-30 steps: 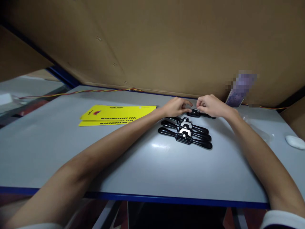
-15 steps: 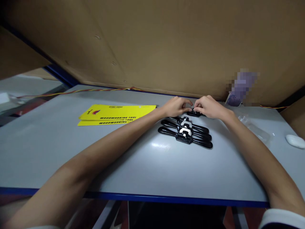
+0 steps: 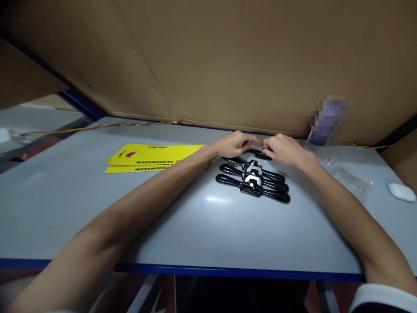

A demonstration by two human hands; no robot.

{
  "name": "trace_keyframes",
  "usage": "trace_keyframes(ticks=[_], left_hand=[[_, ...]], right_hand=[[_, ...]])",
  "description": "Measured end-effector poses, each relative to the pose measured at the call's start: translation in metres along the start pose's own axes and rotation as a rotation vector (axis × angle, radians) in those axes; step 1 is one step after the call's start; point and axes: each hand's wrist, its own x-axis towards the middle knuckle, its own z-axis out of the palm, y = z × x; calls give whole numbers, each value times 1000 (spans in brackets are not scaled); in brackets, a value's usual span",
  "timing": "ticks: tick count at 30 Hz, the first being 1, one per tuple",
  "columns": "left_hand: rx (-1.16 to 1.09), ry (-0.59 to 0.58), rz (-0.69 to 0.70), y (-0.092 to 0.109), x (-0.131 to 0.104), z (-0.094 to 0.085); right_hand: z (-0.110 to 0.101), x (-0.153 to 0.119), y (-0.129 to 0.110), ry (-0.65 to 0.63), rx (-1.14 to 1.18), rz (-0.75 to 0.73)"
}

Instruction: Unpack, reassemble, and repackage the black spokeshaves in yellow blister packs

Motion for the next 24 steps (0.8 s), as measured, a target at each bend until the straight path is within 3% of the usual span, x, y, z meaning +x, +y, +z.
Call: trace_keyframes(ticks=[11, 19, 24], left_hand=[[175, -120, -124, 10, 6, -1], [233, -111, -133, 12, 8, 7], [254, -95, -164, 14, 8, 9]], right_hand=[[-7, -2, 3, -108, 24, -43], [-1, -1, -10, -62, -155, -14], [2, 1, -9, -56, -26, 47]])
